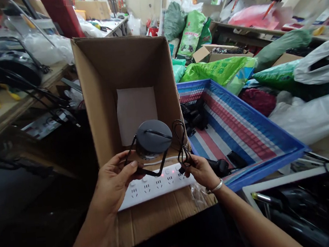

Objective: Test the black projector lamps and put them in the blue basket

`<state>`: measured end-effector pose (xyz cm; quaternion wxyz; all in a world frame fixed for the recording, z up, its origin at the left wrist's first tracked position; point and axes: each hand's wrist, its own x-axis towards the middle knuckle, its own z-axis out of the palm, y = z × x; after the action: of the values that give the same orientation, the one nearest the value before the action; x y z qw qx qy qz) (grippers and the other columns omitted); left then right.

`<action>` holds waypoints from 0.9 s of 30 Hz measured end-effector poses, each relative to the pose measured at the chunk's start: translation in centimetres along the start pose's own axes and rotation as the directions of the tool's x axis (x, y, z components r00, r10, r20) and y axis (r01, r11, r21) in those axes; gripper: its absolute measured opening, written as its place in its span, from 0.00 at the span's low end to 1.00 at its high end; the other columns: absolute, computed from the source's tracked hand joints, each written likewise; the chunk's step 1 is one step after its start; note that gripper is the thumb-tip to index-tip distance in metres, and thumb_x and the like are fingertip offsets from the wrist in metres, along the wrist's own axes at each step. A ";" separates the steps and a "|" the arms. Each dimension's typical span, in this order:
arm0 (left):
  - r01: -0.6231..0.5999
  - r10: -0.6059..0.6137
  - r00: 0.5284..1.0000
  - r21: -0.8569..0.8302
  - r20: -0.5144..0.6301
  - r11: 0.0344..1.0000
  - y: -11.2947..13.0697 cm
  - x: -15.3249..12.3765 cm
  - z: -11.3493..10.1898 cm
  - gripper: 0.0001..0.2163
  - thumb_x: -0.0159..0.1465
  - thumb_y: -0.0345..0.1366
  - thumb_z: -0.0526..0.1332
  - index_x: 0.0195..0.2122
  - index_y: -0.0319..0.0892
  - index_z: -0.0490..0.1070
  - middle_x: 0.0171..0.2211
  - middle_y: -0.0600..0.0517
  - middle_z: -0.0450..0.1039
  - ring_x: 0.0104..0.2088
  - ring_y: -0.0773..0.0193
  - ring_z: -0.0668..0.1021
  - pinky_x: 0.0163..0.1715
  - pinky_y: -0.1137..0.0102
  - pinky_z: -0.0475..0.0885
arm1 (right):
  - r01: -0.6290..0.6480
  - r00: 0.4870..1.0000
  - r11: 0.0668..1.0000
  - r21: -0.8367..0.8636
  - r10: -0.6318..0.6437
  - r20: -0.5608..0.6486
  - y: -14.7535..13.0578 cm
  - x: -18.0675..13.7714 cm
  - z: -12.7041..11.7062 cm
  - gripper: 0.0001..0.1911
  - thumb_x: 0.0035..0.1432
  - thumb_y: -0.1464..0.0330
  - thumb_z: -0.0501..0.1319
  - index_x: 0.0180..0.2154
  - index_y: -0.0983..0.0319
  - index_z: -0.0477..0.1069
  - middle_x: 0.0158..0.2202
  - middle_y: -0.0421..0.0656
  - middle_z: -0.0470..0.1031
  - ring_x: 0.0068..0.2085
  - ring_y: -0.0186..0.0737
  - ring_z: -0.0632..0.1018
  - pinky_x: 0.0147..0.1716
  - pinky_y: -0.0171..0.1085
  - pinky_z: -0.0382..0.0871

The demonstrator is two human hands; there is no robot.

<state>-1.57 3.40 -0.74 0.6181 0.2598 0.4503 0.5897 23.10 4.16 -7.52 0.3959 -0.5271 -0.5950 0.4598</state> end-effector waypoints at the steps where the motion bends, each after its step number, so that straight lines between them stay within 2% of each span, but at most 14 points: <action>1: -0.004 0.004 1.000 -0.003 -0.002 1.000 -0.3 0.2 -0.2 0.19 0.42 0.30 0.73 0.35 0.37 0.70 0.22 0.52 0.76 0.24 0.63 0.78 0.18 0.74 0.75 | -0.012 1.000 1.000 0.001 0.012 0.002 -0.1 0.0 0.1 0.14 0.52 0.59 0.61 0.28 0.63 0.64 0.19 0.36 0.67 0.18 0.30 0.70 0.19 0.31 0.65; 6: -0.040 0.040 0.999 -0.020 0.026 0.999 -1.1 1.1 -0.6 0.18 0.44 0.29 0.72 0.36 0.39 0.71 0.26 0.54 0.76 0.27 0.62 0.78 0.22 0.69 0.78 | -0.062 0.998 0.998 -0.007 0.062 -0.013 -0.1 -0.2 0.2 0.14 0.52 0.58 0.61 0.28 0.62 0.62 0.18 0.36 0.68 0.18 0.32 0.71 0.20 0.32 0.67; 11: -0.086 0.084 0.993 0.020 0.084 0.996 -1.9 1.7 -0.8 0.16 0.48 0.30 0.70 0.38 0.40 0.72 0.25 0.54 0.76 0.26 0.65 0.78 0.23 0.71 0.77 | -0.062 0.998 0.998 -0.031 0.062 -0.031 0.8 -0.7 0.8 0.10 0.52 0.62 0.59 0.28 0.61 0.62 0.20 0.37 0.67 0.19 0.33 0.71 0.20 0.33 0.67; 17: -0.123 0.117 0.977 0.024 0.176 0.992 -3.5 2.4 -1.0 0.15 0.51 0.31 0.69 0.41 0.43 0.71 0.29 0.56 0.77 0.28 0.68 0.77 0.28 0.75 0.76 | 0.062 0.995 0.982 -0.178 -0.075 -0.069 2.2 -2.2 1.2 0.04 0.50 0.71 0.59 0.26 0.61 0.64 0.25 0.39 0.65 0.24 0.35 0.69 0.22 0.33 0.66; 22: -0.139 0.123 0.964 0.053 0.235 0.989 -3.5 2.1 -0.2 0.12 0.50 0.30 0.69 0.37 0.40 0.74 0.27 0.54 0.77 0.27 0.69 0.76 0.26 0.78 0.73 | 0.113 0.980 0.946 -0.305 -0.156 -0.121 4.3 -2.6 1.2 0.04 0.57 0.66 0.58 0.33 0.61 0.66 0.27 0.42 0.70 0.28 0.39 0.73 0.27 0.36 0.70; 25: -0.124 0.107 0.962 0.055 0.251 0.991 -3.4 1.8 -0.1 0.11 0.52 0.29 0.68 0.37 0.40 0.74 0.27 0.53 0.77 0.28 0.69 0.76 0.27 0.78 0.73 | 0.152 0.978 0.942 -0.299 -0.186 -0.089 4.6 -2.6 1.1 0.08 0.57 0.65 0.58 0.39 0.61 0.68 0.32 0.45 0.74 0.35 0.44 0.76 0.35 0.38 0.73; 27: -0.117 0.101 0.959 0.044 0.266 0.992 -3.5 1.8 -0.3 0.12 0.51 0.30 0.69 0.37 0.41 0.74 0.28 0.53 0.77 0.28 0.68 0.76 0.27 0.77 0.73 | 0.166 0.977 0.939 -0.302 -0.198 -0.077 4.6 -2.6 1.0 0.10 0.56 0.65 0.60 0.40 0.61 0.70 0.36 0.46 0.75 0.40 0.46 0.76 0.37 0.38 0.73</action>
<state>-0.29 4.45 -4.28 0.6309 0.3784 0.3667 0.5695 23.69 1.55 -12.17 0.3848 -0.5464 -0.6812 0.2989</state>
